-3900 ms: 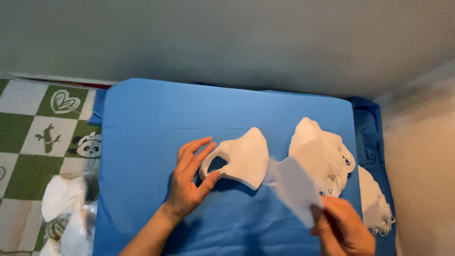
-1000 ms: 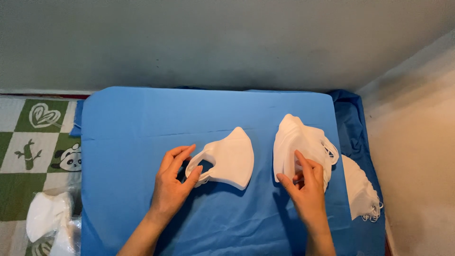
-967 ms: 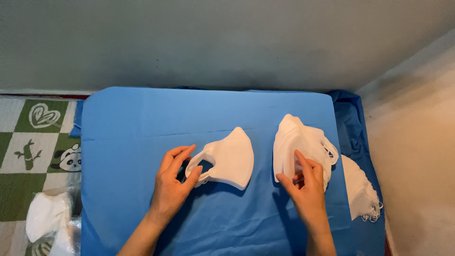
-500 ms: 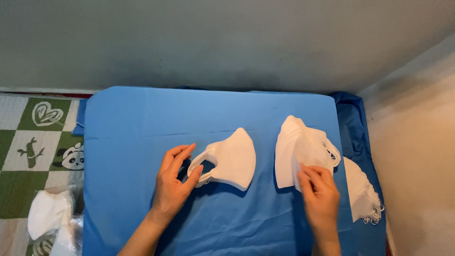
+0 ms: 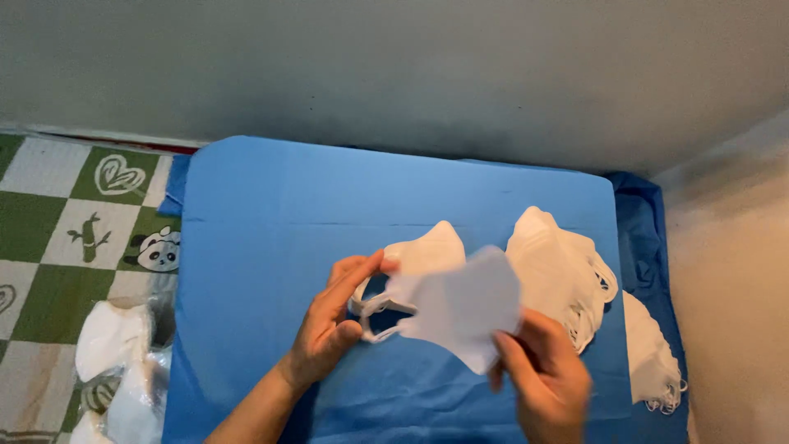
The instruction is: Sorting and packaging white face masks into a plastic bag.
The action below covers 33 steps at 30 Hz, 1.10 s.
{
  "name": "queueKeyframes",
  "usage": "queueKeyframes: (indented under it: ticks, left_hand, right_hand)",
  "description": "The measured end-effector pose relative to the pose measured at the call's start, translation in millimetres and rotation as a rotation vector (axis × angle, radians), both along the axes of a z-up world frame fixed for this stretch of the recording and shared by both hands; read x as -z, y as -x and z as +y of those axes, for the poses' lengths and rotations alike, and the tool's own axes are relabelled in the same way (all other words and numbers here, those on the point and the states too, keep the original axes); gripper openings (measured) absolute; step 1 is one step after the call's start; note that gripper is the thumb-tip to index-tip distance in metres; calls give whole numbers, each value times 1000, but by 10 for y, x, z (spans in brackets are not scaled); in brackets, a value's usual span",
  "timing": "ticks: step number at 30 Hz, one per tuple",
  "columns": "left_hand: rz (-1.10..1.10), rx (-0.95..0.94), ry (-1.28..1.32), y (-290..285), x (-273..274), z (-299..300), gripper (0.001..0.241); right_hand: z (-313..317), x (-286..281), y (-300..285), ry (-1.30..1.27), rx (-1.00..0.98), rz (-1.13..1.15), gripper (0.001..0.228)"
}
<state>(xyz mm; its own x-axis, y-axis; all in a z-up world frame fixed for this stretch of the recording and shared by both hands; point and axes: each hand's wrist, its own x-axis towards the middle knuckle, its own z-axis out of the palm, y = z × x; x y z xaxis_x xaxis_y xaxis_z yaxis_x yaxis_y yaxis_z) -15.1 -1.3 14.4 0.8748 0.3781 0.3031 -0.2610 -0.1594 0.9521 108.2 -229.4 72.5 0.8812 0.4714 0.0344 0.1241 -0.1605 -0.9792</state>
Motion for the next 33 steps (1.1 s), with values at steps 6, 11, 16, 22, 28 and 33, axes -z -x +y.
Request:
queueKeyframes:
  ticks: [6,11,16,22,28,33]
  left_hand:
    - [85,-383,-154,-36,-77,-47,35]
    - [119,-515,-409,-110,51,-26,24]
    - [162,-539,-435,-144,43,-32,21]
    - [257,-531,-447,-139,179,20,23]
    - [317,-481,-306,-154,144,-10,37]
    - [308,-440,-230,-176,113,-2,35]
  right_hand:
    - [413,329,-160,-122,-17,135,51]
    - [448,578,-220,-54,-44,46,52]
    - [455,750,-274,-4,-23,-48,51]
    - [479,740,-284,201,-37,-158,49]
    - [499,719,-260,286,-46,-292,41]
    - [495,733,-258,290,-62,-414,37]
